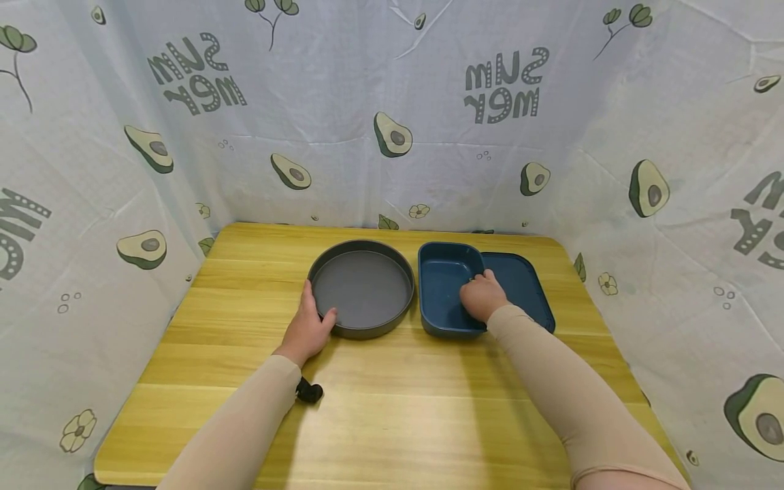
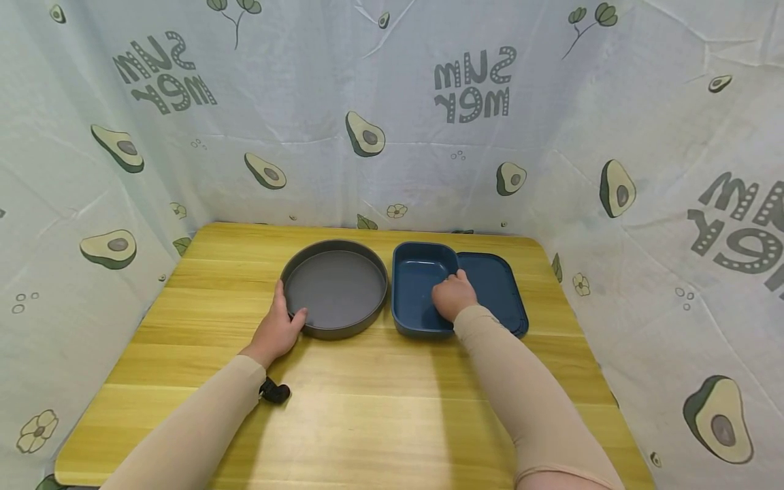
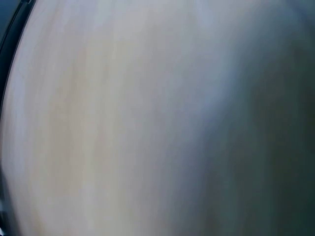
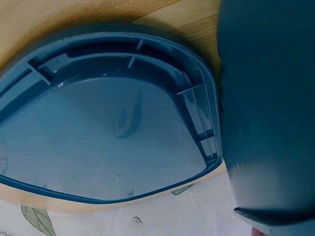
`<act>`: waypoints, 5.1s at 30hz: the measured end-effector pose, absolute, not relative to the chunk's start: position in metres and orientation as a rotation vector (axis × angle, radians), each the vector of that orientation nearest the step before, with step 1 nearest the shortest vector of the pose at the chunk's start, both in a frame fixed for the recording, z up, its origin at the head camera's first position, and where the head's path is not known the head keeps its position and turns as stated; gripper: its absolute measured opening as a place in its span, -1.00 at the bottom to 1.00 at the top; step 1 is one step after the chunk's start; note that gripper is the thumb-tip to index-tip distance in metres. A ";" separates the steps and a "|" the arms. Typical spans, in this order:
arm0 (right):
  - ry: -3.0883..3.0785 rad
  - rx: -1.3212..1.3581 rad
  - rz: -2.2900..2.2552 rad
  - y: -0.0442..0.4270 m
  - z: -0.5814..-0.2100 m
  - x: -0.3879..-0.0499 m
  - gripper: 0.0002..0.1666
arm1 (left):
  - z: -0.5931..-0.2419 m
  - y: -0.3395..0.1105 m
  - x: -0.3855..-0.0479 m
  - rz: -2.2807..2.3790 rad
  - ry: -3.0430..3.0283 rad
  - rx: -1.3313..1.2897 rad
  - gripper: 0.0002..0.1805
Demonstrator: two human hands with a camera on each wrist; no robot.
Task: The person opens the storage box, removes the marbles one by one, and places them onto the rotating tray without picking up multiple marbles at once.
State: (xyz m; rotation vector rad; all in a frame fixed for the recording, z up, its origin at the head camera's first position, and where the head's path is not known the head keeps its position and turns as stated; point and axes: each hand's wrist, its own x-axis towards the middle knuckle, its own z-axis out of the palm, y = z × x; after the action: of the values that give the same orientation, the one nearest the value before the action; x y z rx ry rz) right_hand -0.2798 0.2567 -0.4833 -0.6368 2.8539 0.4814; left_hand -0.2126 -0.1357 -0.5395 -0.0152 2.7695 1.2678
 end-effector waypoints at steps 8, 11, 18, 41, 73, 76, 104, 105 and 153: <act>2.908 -0.692 0.470 0.260 -0.484 -0.279 -0.80 | -0.540 -0.136 -0.213 1.285 2.760 -0.019 0.07; 2.928 -0.710 0.474 0.262 -0.486 -0.279 -0.79 | -0.541 -0.136 -0.213 1.279 2.757 -0.017 0.07; 2.950 -0.729 0.442 0.264 -0.489 -0.278 -0.78 | -0.541 -0.136 -0.214 1.277 2.758 -0.028 0.08; 2.972 -0.769 0.113 0.250 -0.475 -0.273 -0.83 | -0.541 -0.136 -0.213 1.302 2.750 -0.010 0.07; 2.945 -0.804 -0.139 0.223 -0.464 -0.271 -0.77 | -0.540 -0.136 -0.212 1.309 2.766 -0.006 0.06; 2.943 -0.804 -0.159 0.219 -0.463 -0.271 -0.77 | -0.540 -0.135 -0.211 1.309 2.768 -0.002 0.06; 2.922 -0.713 -0.389 0.190 -0.454 -0.272 -0.69 | -0.538 -0.136 -0.211 1.278 2.776 0.000 0.06; 2.919 -0.715 -0.407 0.188 -0.454 -0.272 -0.69 | -0.537 -0.136 -0.211 1.278 2.775 0.001 0.06; 2.753 -0.631 -0.857 0.136 -0.455 -0.270 -0.65 | -0.542 -0.137 -0.214 1.268 2.769 0.007 0.07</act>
State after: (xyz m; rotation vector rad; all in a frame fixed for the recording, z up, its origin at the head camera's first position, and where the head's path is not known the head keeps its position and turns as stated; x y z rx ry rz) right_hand -0.2705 0.1358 -0.4548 -0.6307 2.7531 -0.8567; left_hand -0.2144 -0.1372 -0.5424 0.0066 2.7689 1.2678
